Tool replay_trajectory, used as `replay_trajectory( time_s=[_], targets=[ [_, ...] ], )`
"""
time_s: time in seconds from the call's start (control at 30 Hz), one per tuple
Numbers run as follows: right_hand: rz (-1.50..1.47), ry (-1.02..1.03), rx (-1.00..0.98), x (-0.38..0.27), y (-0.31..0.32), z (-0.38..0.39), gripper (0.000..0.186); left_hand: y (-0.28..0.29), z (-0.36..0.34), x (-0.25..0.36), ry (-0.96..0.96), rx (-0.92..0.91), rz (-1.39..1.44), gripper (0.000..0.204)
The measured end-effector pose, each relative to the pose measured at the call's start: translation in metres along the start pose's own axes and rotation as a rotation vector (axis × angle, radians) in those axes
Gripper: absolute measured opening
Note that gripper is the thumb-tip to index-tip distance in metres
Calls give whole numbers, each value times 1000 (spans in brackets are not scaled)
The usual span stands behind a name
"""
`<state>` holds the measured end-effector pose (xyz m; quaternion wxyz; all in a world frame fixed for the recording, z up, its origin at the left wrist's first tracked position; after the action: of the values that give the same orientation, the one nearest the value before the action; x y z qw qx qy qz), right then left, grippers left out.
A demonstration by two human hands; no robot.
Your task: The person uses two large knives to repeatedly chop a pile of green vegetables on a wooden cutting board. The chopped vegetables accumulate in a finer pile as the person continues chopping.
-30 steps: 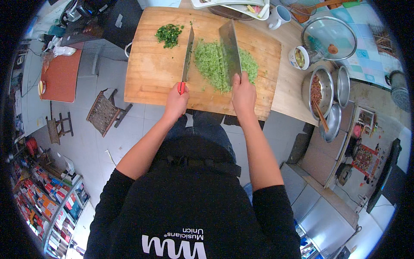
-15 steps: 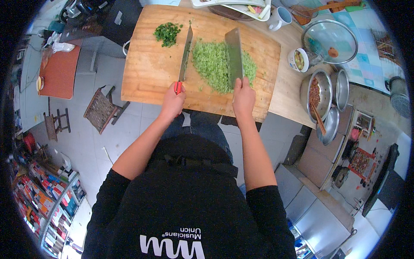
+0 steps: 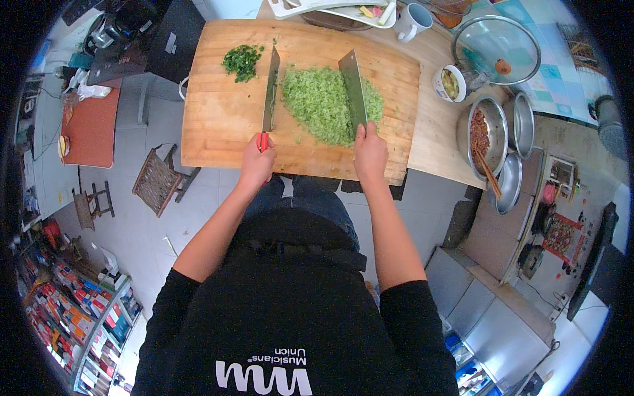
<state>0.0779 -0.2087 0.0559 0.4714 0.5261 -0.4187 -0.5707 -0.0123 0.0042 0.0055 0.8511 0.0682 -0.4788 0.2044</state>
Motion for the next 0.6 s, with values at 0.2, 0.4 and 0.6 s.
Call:
replay_trajectory(
  time_s=[0.2,0.4,0.6],
  targets=[
    [-78,-42,15,10,4,-2,25,-1,-1,-3,-21,7,-49,9],
    [-65,-66,10,13,5,-6,25,-2,-4,-11,-42,-25,5,12],
    [-85,-65,32,16,15,-7,26,-1,-5,-11,-43,-27,14,12]
  ],
)
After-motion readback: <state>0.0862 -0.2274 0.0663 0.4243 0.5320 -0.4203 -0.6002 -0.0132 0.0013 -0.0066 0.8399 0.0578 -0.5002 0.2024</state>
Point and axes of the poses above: each hand's wrist, its own z-axis away from the middle knuckle, its own y-axis out of the back of the hand, x = y × z, the point moved 1 cm from there along -z, towards the middle knuckle, and after that the axes turned 11 degrees about z, right-handed, at the moved point
